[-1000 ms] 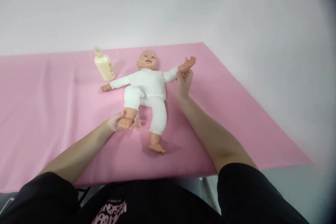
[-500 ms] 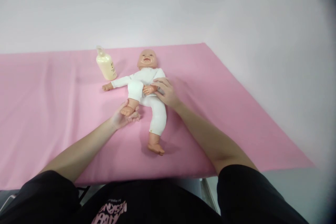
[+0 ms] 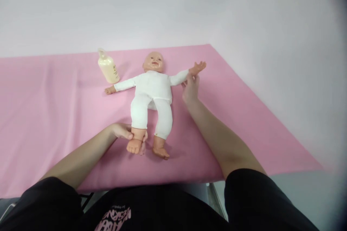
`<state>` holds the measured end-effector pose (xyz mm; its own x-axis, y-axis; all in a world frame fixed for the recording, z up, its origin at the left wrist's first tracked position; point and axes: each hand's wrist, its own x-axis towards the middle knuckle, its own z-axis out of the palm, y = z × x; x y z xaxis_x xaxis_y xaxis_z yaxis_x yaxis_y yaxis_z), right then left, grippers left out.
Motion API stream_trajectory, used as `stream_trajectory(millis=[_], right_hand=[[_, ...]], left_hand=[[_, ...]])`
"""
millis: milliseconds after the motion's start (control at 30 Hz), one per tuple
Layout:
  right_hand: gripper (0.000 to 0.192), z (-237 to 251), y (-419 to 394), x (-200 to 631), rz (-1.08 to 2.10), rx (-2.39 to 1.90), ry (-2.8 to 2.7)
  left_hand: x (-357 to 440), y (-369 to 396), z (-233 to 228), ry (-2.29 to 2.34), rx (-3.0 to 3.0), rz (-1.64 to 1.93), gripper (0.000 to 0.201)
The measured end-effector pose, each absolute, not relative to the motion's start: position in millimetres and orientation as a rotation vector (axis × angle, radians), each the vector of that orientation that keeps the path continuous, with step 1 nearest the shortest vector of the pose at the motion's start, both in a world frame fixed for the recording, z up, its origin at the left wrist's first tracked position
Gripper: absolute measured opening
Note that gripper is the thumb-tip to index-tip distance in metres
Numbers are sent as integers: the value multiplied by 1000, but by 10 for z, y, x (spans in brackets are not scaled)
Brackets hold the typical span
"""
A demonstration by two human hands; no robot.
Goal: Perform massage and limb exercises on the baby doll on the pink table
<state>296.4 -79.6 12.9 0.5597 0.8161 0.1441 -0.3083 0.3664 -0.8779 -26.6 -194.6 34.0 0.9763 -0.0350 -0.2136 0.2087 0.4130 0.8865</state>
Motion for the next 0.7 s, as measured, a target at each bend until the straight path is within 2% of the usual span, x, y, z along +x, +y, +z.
stream_trajectory(millis=[133,233,467,700], right_hand=[[34,77,-730,3069,979,-975,-305],[36,14,-693,3090,944,-998,-394],[56,2,-818,2881,344,-959,-1287],[30,140,-1160,2614,-40,-870,-2050]], left_hand=[[-283,-1925,317,224,1230,-191,61],[-277,-1944,300,164,1137,-127,61],[-227,-1926,360,398,744,535,63],[-121,-1923,438,573,489,676,74]])
